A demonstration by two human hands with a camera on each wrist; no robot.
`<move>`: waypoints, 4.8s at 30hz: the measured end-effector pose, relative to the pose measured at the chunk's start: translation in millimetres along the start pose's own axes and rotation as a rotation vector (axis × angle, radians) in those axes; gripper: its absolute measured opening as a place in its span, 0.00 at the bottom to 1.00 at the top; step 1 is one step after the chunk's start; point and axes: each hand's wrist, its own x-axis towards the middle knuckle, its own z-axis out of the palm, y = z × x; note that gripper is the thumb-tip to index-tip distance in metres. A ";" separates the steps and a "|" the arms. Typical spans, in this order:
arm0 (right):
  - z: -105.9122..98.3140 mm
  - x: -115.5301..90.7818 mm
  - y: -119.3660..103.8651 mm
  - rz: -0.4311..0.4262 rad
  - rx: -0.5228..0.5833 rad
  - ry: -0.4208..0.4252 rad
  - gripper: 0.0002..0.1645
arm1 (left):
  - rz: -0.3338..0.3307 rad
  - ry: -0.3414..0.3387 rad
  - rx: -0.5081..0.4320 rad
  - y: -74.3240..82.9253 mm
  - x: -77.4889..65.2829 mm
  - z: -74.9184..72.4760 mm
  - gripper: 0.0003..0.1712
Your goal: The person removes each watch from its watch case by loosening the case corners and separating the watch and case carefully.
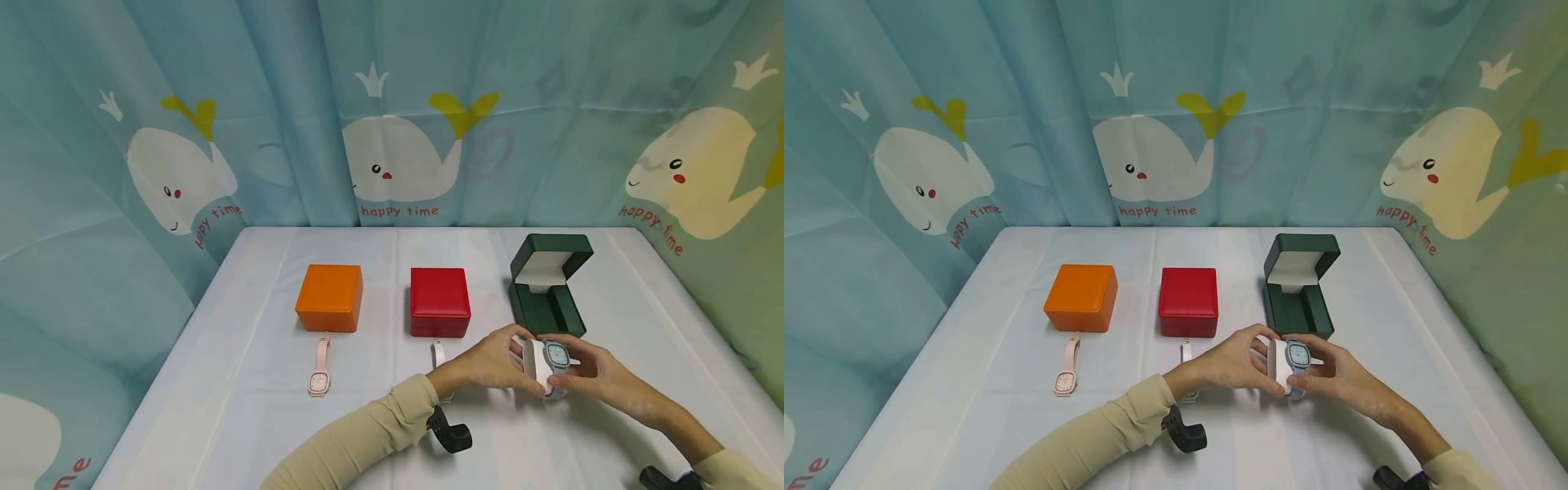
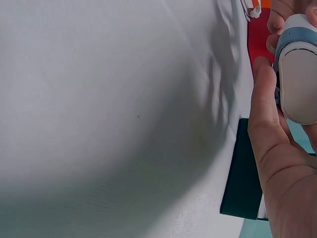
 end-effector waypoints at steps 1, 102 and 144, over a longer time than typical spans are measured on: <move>0.8 -0.5 0.4 -0.001 0.005 0.000 0.38 | 0.000 0.001 -0.003 -0.4 -0.1 0.2 0.40; -16.4 -7.8 27.0 -0.067 -0.591 0.395 0.19 | 0.180 0.223 0.282 8.4 29.5 -4.9 0.42; -23.2 11.4 27.6 -0.179 -0.698 0.403 0.21 | 0.132 0.452 0.636 3.6 80.8 12.1 0.40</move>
